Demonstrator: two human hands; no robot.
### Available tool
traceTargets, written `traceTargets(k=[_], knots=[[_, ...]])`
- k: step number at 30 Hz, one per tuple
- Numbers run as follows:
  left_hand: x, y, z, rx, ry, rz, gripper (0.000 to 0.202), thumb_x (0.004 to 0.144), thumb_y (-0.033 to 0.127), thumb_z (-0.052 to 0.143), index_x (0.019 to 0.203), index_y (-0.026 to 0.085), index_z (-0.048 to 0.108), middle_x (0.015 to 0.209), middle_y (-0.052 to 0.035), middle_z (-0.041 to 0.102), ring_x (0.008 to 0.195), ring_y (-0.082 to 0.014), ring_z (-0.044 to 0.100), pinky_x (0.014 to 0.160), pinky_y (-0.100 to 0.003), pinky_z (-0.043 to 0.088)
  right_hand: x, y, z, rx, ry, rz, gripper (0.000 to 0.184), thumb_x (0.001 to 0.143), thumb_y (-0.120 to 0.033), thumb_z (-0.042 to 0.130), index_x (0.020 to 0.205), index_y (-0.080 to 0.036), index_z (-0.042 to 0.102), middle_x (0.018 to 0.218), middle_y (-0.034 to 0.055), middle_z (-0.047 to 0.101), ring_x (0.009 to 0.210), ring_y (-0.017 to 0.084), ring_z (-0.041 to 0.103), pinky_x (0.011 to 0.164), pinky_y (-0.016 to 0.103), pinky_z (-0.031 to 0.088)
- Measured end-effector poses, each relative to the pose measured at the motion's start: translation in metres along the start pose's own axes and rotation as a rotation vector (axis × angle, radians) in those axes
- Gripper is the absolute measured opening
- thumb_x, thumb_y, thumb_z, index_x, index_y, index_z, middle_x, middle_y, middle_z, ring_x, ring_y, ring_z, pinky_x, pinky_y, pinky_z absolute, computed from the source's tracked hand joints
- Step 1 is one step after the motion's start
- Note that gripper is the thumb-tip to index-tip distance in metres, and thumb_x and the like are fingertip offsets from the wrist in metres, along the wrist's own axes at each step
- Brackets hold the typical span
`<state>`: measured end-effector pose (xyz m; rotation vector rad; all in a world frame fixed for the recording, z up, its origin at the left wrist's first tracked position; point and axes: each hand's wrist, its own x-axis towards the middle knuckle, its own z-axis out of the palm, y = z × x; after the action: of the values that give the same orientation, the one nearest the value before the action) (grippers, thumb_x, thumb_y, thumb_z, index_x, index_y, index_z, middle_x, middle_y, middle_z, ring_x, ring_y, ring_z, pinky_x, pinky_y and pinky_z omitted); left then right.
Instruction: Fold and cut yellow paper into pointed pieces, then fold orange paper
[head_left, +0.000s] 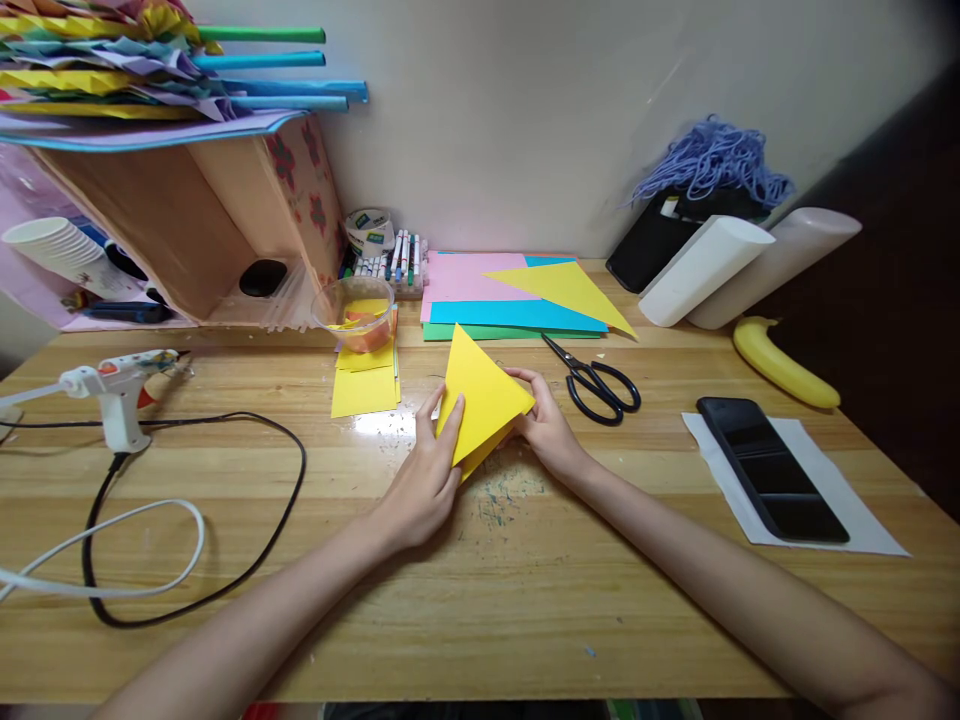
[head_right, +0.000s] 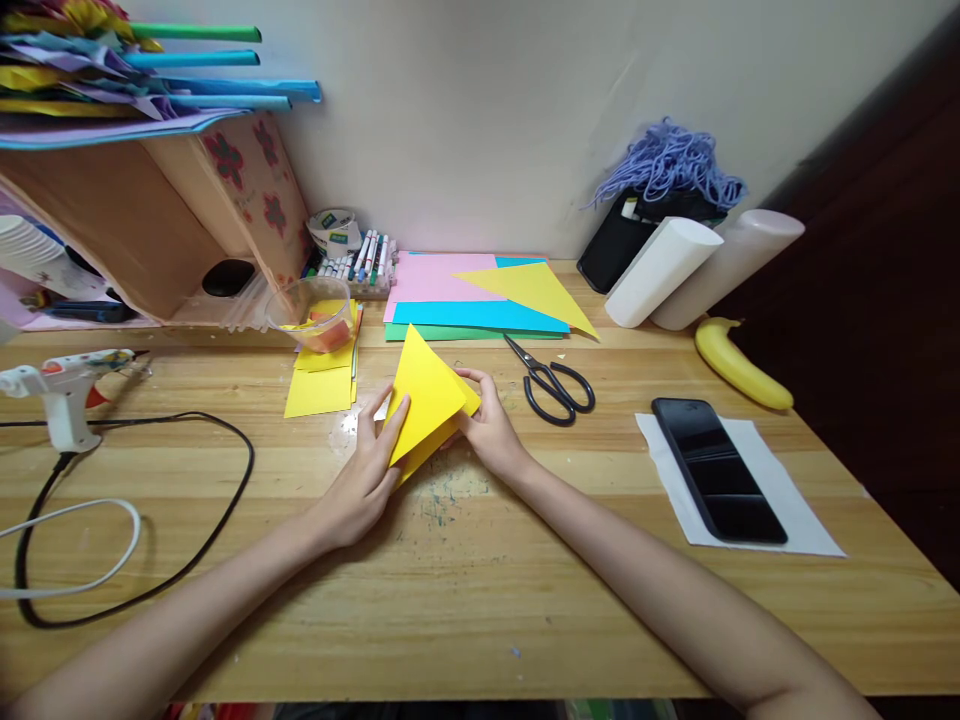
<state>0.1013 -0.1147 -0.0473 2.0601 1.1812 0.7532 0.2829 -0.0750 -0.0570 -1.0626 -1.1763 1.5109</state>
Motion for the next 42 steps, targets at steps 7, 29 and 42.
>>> traceTargets(k=[7, 29, 42], knots=[[-0.001, -0.002, -0.001, 0.013, -0.041, 0.028, 0.066, 0.083, 0.011, 0.036, 0.139, 0.029, 0.008, 0.144, -0.0071, 0.000, 0.134, -0.0247, 0.005, 0.108, -0.049, 0.015, -0.003, -0.001, 0.003, -0.031, -0.036, -0.020, 0.056, 0.071, -0.027, 0.063, 0.119, -0.028, 0.034, 0.124, 0.0063, 0.044, 0.087, 0.019, 0.057, 0.054, 0.025, 0.054], [0.003, -0.020, -0.011, -0.302, 0.031, -0.087, 0.068, 0.084, 0.021, 0.043, 0.140, 0.027, 0.004, 0.145, -0.0073, 0.019, 0.132, -0.0222, 0.022, 0.106, -0.042, 0.023, 0.004, 0.008, -0.003, -0.230, -0.067, -0.156, 0.054, 0.081, -0.031, 0.053, 0.132, -0.024, 0.035, 0.138, 0.0068, 0.038, 0.124, 0.021, 0.037, 0.102, 0.038, 0.032], [0.000, -0.012, -0.011, -0.012, -0.146, -0.049, 0.084, 0.075, 0.014, 0.053, 0.141, 0.022, 0.000, 0.146, -0.0102, 0.016, 0.134, -0.0265, 0.014, 0.109, -0.045, 0.017, 0.005, 0.008, -0.008, -0.168, 0.034, -0.144, 0.053, 0.084, -0.037, 0.047, 0.134, -0.027, 0.034, 0.138, 0.0031, 0.039, 0.126, 0.021, 0.035, 0.106, 0.039, 0.027]])
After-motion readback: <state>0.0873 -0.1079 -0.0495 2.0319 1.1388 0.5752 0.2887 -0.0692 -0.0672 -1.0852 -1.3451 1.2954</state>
